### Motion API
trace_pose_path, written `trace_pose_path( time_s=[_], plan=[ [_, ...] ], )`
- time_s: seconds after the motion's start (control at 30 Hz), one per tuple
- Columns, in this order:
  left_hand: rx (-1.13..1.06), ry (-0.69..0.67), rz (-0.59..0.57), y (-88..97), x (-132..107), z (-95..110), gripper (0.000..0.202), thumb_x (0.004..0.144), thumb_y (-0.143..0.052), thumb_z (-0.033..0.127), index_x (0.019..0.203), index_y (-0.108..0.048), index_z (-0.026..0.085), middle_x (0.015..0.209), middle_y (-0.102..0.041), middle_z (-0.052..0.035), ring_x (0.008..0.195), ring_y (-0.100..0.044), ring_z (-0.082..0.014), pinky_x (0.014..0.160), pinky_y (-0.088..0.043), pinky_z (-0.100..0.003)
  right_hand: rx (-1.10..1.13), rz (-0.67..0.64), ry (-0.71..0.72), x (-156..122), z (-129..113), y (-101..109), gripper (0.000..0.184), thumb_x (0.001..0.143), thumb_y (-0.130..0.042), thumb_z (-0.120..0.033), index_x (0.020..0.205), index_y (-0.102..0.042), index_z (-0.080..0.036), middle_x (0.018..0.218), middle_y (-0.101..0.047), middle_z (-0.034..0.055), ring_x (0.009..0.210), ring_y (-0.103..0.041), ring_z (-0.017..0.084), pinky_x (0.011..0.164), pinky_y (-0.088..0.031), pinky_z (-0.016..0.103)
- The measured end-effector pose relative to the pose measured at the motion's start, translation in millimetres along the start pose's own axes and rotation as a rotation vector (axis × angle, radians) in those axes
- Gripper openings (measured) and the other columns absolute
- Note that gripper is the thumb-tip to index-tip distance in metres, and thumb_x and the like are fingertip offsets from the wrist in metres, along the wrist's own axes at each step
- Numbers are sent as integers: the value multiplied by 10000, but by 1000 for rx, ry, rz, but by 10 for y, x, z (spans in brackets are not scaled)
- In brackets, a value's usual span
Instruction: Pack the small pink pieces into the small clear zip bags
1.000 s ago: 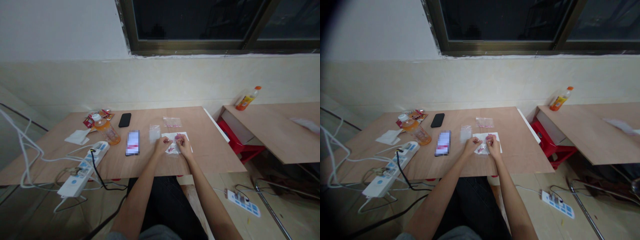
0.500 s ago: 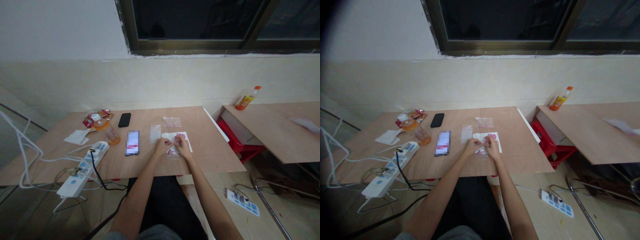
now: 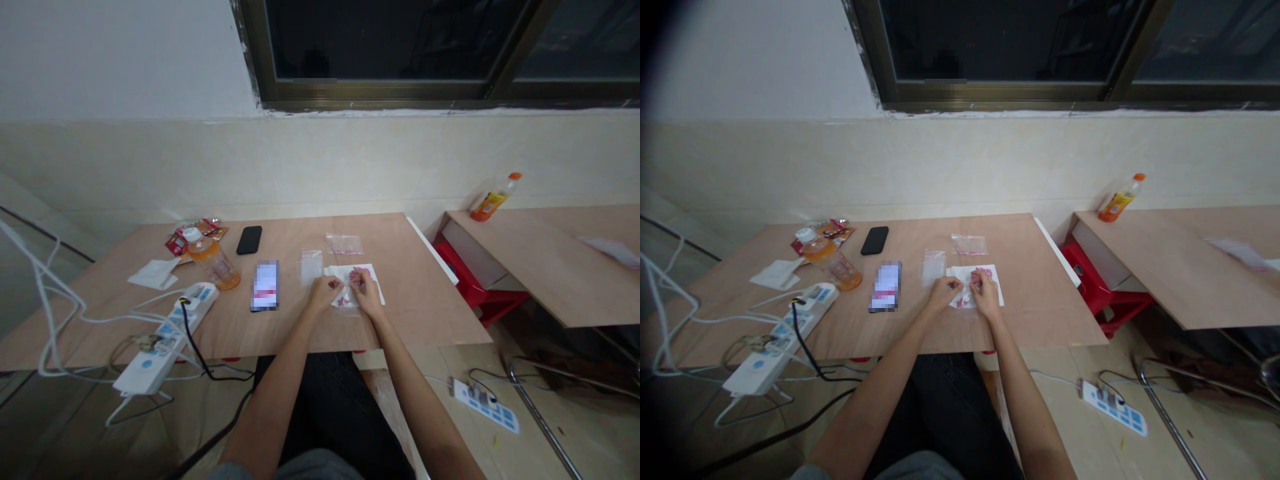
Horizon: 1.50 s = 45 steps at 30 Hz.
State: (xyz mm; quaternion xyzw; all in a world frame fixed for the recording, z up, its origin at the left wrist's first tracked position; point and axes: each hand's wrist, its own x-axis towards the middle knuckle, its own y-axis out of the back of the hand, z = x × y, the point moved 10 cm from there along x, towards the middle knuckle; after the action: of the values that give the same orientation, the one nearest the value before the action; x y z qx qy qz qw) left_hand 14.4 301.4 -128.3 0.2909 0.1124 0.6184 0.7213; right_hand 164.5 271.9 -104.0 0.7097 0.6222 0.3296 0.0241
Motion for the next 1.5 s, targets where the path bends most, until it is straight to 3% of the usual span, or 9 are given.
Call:
trace_pose_path(
  time_s=[0.3, 0.8, 0.93, 1.07, 1.23, 1.37, 1.43, 1.5],
  plan=[
    [-120, 17, 30, 3, 15, -67, 172, 791, -595, 289, 725, -689, 161, 736, -695, -27, 697, -614, -148, 677, -470, -249, -12, -21, -16, -14, -39, 3, 269, 855, -543, -307, 1108, -579, -224, 929, -664, 66, 841, -612, 225, 801, -482, 384],
    [-244, 32, 74, 66, -25, -4, 198, 791, -609, 284, 655, -630, 142, 650, -642, -16, 642, -582, -140, 635, -452, -250, 187, 46, -106, -34, 94, 39, 232, 844, -558, -357, 1024, -600, -217, 874, -665, 41, 785, -613, 196, 751, -487, 336],
    [-244, 24, 117, 128, -38, 28, 162, 813, -609, 286, 759, -674, 147, 765, -692, -44, 722, -626, -161, 695, -482, -271, 254, 53, -134, -25, 126, 36, 252, 824, -575, -363, 1013, -608, -200, 870, -660, 49, 748, -595, 185, 723, -485, 329],
    [-71, -10, 218, 263, -79, 107, 177, 851, -571, 235, 960, -701, 184, 980, -715, -75, 932, -633, -199, 890, -470, -343, 314, 102, -183, -12, 186, 105, 285, 808, -573, -396, 1000, -610, -189, 855, -652, 53, 700, -568, 175, 651, -482, 306],
    [190, -39, 151, 186, -99, 163, 237, 844, -576, 174, 1035, -698, 244, 1199, -668, -68, 1157, -531, -254, 1050, -330, -470, 328, 185, -178, 294, 72, 456, 309, 787, -604, -414, 1009, -605, -199, 760, -611, 30, 666, -558, 175, 626, -485, 303],
    [198, -33, 160, 200, -105, 164, 259, 809, -622, 158, 1041, -689, 251, 1230, -649, -58, 1185, -511, -254, 1051, -328, -458, 360, 416, -69, 704, -127, 897, 298, 809, -580, -409, 1034, -569, -214, 817, -587, 25, 705, -564, 165, 670, -495, 307],
    [161, -31, 187, 247, -108, 176, 279, 800, -631, 149, 1062, -676, 235, 1208, -653, -62, 1159, -534, -241, 1034, -358, -427, 364, 374, -27, 910, -206, 861, 297, 799, -591, -410, 1022, -565, -216, 820, -581, 27, 712, -567, 168, 681, -500, 314],
    [131, -27, 208, 286, -109, 183, 262, 796, -634, 143, 1042, -674, 222, 1177, -659, -62, 1135, -553, -232, 1023, -378, -412, 352, 276, -21, 1069, -232, 690, 300, 797, -590, -419, 1021, -566, -220, 803, -585, 29, 706, -572, 175, 680, -505, 323]
  ],
)
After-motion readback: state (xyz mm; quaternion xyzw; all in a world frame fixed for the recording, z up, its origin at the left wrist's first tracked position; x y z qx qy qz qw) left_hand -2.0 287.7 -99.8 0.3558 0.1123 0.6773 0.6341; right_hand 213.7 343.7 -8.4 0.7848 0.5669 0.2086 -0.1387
